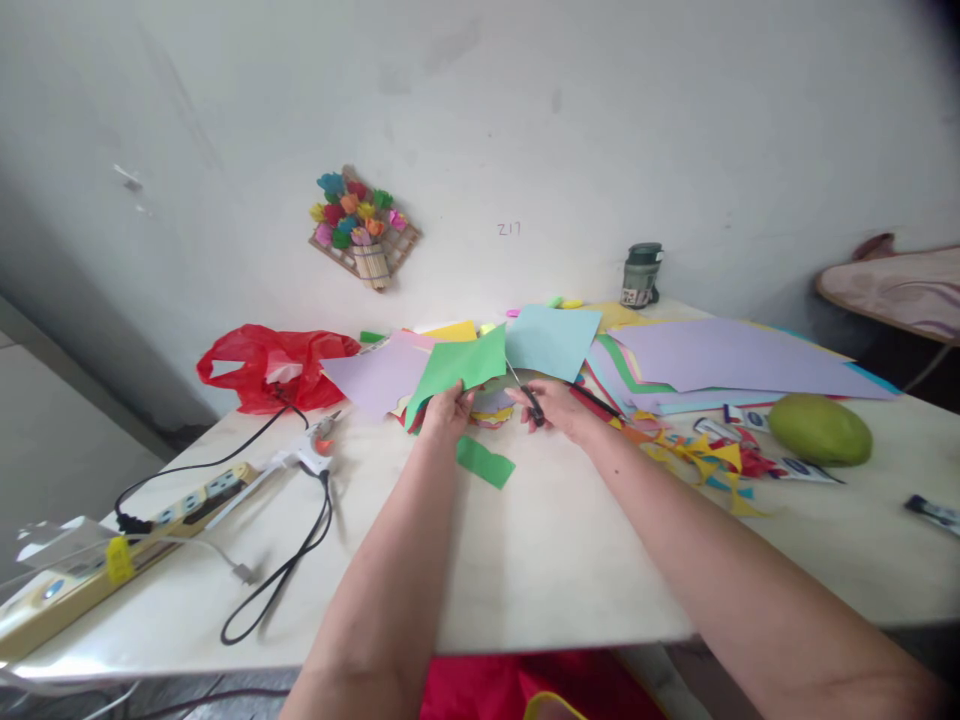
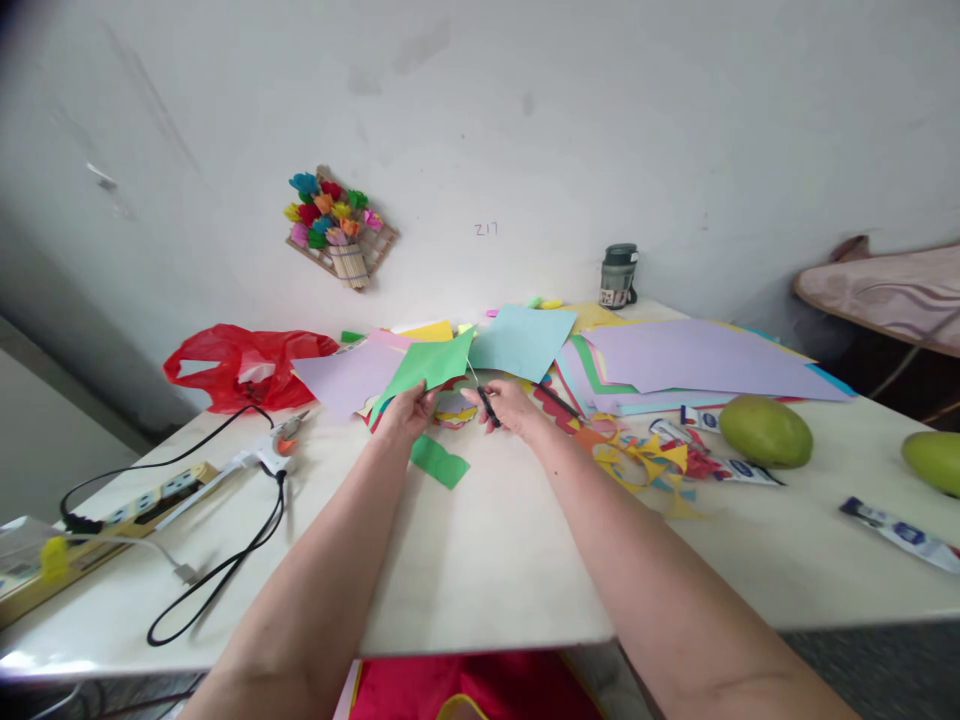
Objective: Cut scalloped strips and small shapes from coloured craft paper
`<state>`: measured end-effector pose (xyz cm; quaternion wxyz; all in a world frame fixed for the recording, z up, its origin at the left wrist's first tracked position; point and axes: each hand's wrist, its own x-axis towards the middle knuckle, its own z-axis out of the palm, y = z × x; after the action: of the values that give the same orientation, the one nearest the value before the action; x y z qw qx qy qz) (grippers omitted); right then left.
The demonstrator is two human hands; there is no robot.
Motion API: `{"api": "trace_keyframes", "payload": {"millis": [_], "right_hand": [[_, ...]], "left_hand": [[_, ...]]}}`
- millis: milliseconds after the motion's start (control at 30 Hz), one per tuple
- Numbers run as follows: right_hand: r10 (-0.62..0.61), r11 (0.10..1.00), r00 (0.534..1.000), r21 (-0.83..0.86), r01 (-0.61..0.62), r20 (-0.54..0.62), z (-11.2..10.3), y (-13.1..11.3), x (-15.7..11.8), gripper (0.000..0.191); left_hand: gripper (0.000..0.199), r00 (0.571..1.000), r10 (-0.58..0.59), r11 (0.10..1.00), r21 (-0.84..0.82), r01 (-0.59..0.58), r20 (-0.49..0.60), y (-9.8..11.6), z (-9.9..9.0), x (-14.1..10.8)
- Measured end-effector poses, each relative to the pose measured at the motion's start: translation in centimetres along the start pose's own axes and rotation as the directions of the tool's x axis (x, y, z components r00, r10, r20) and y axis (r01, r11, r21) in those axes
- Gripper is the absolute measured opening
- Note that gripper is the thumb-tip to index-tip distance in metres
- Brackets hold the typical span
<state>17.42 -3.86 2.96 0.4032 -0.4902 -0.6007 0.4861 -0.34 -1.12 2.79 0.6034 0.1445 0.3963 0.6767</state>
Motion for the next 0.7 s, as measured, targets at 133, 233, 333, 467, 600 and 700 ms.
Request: {"api": "trace_keyframes", "payload": {"millis": [133,233,333,467,600,700], "right_hand": [[0.007,0.998,1.000,0.057,-0.008,0.020,0.0,0.2,0.0,0.040],[0.041,0.991,0.997,0.127,-0.049,0.062,0.1,-0.1,-0.3,0.044],[0.097,0.978,0.988,0.172,-0.117,0.122,0.3,-0.4,-0.6,0.047],[0.141,0.969,0.970,0.175,-0.176,0.196,1.1,-0.7,-0.9,0.050],[0.134,0.973,0.971,0.160,-0.167,0.198,2.2,-1.2,-1.5,0.049],[0.110,0.971,0.980,0.192,-0.142,0.167,2.9,-1.7,-1.9,0.048]], "left_hand": [[0.013,0.995,0.101,0.994,-0.041,-0.101,0.000,-0.1,0.1,0.3],[0.010,0.979,0.201,0.975,-0.090,-0.201,-0.010,-0.1,0.3,0.2],[0.011,0.967,0.255,0.960,-0.112,-0.256,-0.026,-0.1,0.5,-0.1],[0.010,0.959,0.282,0.953,-0.105,-0.284,-0.036,-0.4,0.8,-0.4],[0.007,0.958,0.275,0.956,-0.085,-0.281,-0.077,-1.2,1.3,-0.7],[0.003,0.955,0.288,0.955,-0.053,-0.292,-0.077,-1.8,1.7,-1.1]]}}
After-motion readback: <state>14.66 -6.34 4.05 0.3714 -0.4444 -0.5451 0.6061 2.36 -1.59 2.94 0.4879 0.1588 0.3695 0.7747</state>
